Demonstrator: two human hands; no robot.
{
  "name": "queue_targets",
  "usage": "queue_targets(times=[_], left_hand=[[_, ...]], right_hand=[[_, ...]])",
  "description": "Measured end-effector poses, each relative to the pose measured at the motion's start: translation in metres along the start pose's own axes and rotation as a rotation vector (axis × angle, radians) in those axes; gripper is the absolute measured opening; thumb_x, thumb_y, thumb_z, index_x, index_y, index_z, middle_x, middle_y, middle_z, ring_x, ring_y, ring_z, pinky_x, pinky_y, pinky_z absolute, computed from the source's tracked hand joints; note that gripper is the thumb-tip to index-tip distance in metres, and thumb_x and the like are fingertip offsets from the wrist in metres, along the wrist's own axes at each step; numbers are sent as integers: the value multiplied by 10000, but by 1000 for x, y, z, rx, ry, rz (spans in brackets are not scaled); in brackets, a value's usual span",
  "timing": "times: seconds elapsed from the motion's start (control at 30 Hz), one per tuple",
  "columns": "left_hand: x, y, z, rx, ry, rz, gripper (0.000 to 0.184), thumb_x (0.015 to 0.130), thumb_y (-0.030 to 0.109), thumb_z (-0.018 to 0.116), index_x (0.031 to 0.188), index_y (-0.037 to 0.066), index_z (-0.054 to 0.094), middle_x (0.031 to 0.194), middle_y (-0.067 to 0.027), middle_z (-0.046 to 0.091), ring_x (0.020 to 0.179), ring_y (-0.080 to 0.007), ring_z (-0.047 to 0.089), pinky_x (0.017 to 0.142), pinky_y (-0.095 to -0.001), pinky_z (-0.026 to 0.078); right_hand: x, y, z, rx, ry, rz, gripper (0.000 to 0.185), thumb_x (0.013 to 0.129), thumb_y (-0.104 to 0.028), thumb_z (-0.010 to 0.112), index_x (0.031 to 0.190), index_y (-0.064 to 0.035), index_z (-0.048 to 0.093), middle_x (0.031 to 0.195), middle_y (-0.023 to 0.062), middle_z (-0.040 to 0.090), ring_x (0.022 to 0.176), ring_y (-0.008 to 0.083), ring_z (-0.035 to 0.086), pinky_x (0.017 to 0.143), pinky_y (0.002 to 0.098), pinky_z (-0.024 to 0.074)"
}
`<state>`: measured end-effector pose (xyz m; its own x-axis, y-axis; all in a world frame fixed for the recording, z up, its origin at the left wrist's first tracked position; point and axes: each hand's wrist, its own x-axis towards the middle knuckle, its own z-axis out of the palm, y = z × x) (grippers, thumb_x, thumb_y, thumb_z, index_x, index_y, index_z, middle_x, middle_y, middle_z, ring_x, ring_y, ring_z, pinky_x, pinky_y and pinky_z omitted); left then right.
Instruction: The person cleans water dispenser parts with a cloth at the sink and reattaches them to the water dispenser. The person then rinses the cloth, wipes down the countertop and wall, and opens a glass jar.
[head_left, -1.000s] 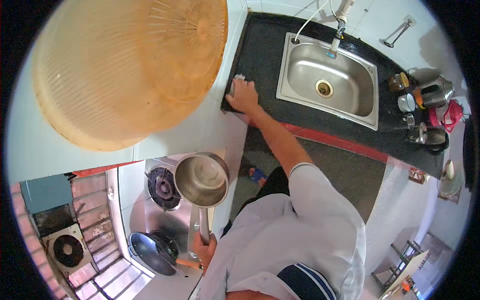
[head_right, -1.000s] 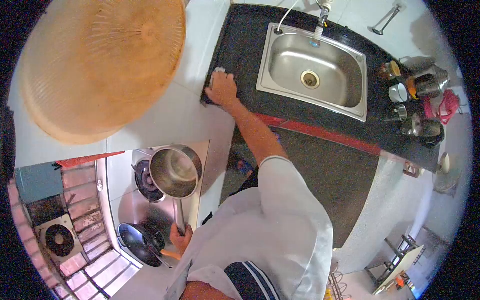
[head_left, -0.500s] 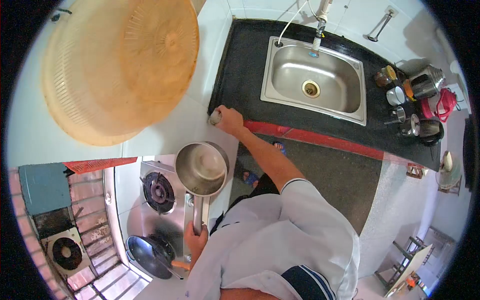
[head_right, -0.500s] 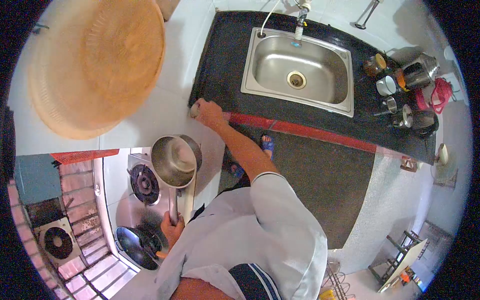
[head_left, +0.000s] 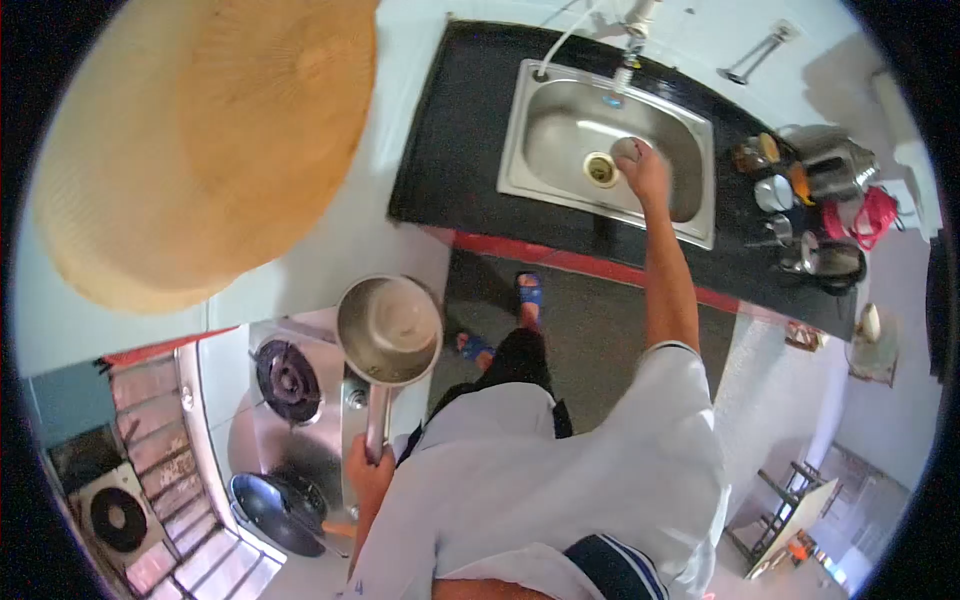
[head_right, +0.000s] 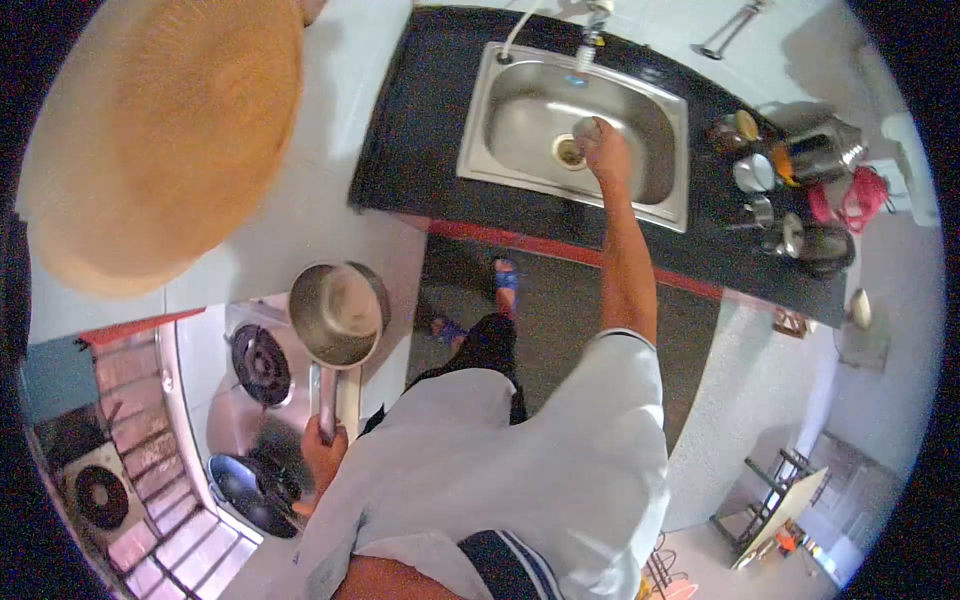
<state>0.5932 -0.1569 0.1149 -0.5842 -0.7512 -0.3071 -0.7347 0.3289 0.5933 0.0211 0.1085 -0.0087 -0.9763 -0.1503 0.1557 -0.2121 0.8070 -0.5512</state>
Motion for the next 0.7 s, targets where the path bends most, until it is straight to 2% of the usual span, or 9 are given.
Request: queue_targets(times=[0.17, 0.27, 0.37, 0.43, 0.53, 0.57, 0.6, 0.67, 0.7], left_hand=[[5, 10, -2, -55, -4, 44, 226, 711, 118, 649, 894, 9, 573, 663, -118, 525, 575, -220, 497, 554, -358, 402], [7, 21, -3, -53, 13, 8, 220, 716, 118, 647, 894, 8, 577, 662, -113, 528, 581, -199, 503, 556, -346, 407], [6, 24, -6, -20, 11, -47, 217, 717, 121, 651, 891, 13, 581, 665, -105, 534, 596, -177, 510, 558, -337, 411], [2, 35, -13, -6, -51, -120, 222, 711, 129, 655, 888, 17, 581, 650, -94, 518, 587, -173, 495, 553, -334, 401], [-10, 11, -12, -34, 15, -24, 233, 698, 115, 648, 897, 13, 582, 634, -106, 515, 558, -167, 483, 524, -327, 387], [-16, 4, -11, 5, 48, 22, 236, 693, 103, 642, 904, 13, 584, 633, -110, 520, 554, -164, 484, 517, -326, 384], [-21, 1, -13, 8, 47, 18, 236, 693, 103, 642, 904, 13, 584, 633, -110, 520, 554, -164, 484, 517, -326, 384], [-29, -2, -14, -15, 120, 5, 228, 686, 95, 636, 893, 16, 585, 642, -107, 524, 564, -177, 491, 527, -328, 390], [-32, -2, -14, -18, 96, 15, 228, 686, 95, 636, 893, 16, 585, 642, -107, 524, 564, -177, 491, 527, -328, 390]], right_hand=[[2, 13, -20, 363, 177, 133, 496, 737, -321, 701, 1121, -22, 607, 992, 215, 646, 918, 328, 634, 807, 392, 471], [1, 8, -8, 189, 96, 170, 463, 797, -358, 649, 1100, -10, 613, 964, 174, 667, 917, 292, 637, 803, 367, 465], [-9, -17, 25, 577, 10, 201, 486, 827, -391, 621, 1103, 9, 606, 953, 137, 664, 896, 253, 618, 822, 358, 451], [-37, -62, 52, 968, -27, 293, 502, 862, -423, 593, 1105, 16, 603, 1005, 112, 645, 952, 231, 589, 873, 345, 424], [-67, -127, 107, 1508, -296, 347, 455, 938, -394, 483, 1191, -18, 522, 1159, 95, 566, 1087, 186, 515, 971, 352, 372], [-75, -158, 113, 1580, -295, 191, 423, 955, -365, 450, 1197, -22, 506, 1160, 99, 562, 1085, 208, 520, 963, 367, 388], [-79, -186, 131, 1699, -277, 249, 414, 950, -354, 454, 1197, -26, 501, 1152, 105, 564, 1084, 211, 521, 953, 366, 396], [-85, -249, 137, 1862, -373, 79, 333, 941, -304, 444, 1121, -38, 528, 1070, 89, 593, 994, 210, 564, 886, 366, 433], [-90, -280, 142, 1782, -346, 23, 300, 936, -284, 443, 1092, -44, 534, 1014, 59, 595, 924, 174, 568, 839, 341, 450]])
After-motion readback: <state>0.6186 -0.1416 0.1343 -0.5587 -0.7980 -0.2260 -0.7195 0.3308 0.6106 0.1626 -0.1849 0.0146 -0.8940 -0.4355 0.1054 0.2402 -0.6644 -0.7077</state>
